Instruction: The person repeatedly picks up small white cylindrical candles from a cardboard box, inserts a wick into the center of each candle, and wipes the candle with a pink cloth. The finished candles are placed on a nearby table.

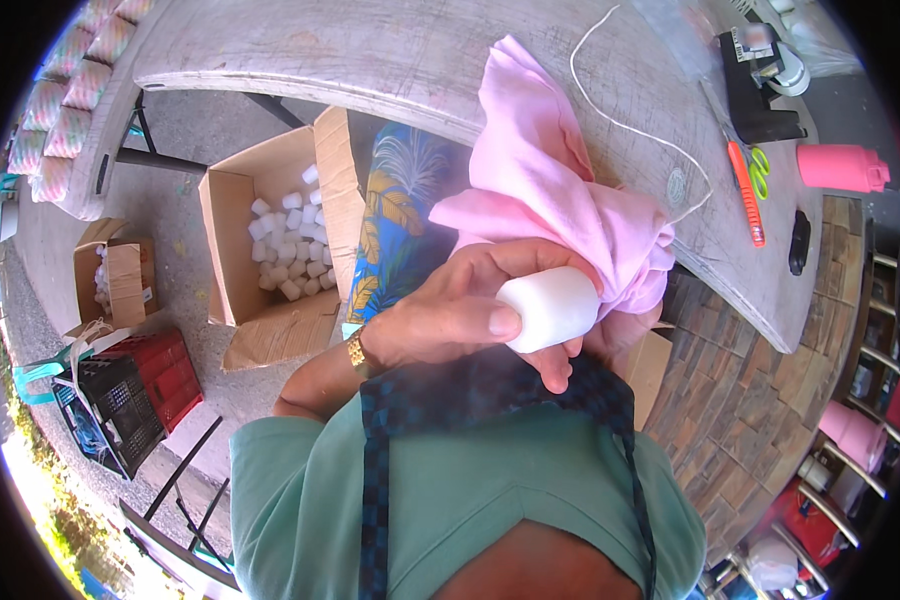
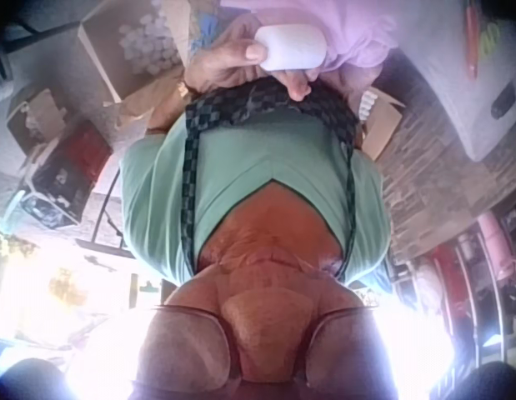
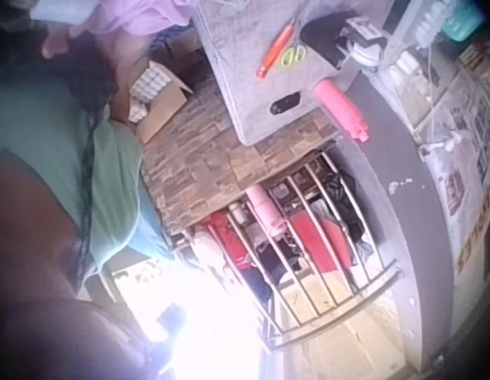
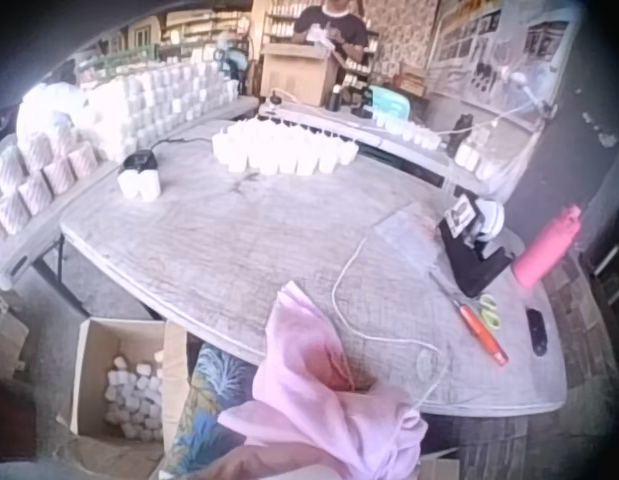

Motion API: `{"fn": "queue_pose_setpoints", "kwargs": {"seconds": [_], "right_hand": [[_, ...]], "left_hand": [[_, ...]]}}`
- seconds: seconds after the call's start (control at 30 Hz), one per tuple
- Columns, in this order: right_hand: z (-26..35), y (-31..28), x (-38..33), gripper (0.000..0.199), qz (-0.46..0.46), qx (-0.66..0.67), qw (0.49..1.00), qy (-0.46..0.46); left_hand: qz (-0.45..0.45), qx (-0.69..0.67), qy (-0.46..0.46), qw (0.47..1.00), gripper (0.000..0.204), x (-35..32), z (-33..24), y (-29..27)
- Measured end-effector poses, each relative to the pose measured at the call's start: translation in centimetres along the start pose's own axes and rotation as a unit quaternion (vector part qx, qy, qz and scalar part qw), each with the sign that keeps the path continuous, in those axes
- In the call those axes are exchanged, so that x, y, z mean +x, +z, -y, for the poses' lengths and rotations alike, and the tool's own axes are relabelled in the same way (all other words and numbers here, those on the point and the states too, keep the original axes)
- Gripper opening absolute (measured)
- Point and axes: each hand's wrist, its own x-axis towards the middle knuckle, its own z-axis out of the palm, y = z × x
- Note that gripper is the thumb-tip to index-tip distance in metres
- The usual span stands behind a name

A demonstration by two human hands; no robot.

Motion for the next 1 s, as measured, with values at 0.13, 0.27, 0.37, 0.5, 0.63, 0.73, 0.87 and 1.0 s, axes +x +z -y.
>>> {"fn": "queue_pose_setpoints", "kwargs": {"seconds": [0.13, 0.27, 0.37, 0.5, 0.63, 0.73, 0.87, 1.0], "right_hand": [[0.7, 0.4, -0.2, 0.056, 0.006, -0.033, 0.999, -0.017], [0.6, 0.0, 0.1, 0.055, -0.033, -0.065, 0.997, 0.007], [0.4, -0.6, 0.0, 0.054, -0.068, -0.083, 0.994, 0.032], [0.5, -0.7, -0.1, 0.052, -0.089, -0.089, 0.992, 0.032], [0.6, -0.8, 0.1, 0.051, -0.100, -0.088, 0.991, 0.031], [0.4, -1.1, 0.3, 0.050, -0.107, -0.086, 0.990, 0.027], [0.6, -1.1, 0.5, 0.048, -0.073, -0.071, 0.994, 0.032], [0.4, -0.8, 1.0, 0.048, 0.004, -0.038, 0.998, 0.042]], "left_hand": [[0.029, 0.032, 0.005, 0.999, 0.069, 0.2, 0.2, 0.0], [0.013, 0.049, -0.010, 0.999, 0.076, 0.1, -0.4, 0.2], [-0.012, 0.049, 0.002, 0.999, 0.082, 0.2, -0.6, 0.4], [-0.002, -0.014, 0.013, 1.000, 0.084, 0.5, -0.7, 0.1], [0.004, 0.033, 0.019, 0.999, 0.078, 0.6, -0.6, -0.1], [0.013, 0.063, 0.039, 0.997, 0.075, 1.1, -0.2, -0.5], [-0.006, 0.081, 0.043, 0.996, 0.075, 1.1, -0.4, -0.4], [-0.006, 0.082, 0.040, 0.996, 0.075, 1.1, -0.6, -0.3]]}}
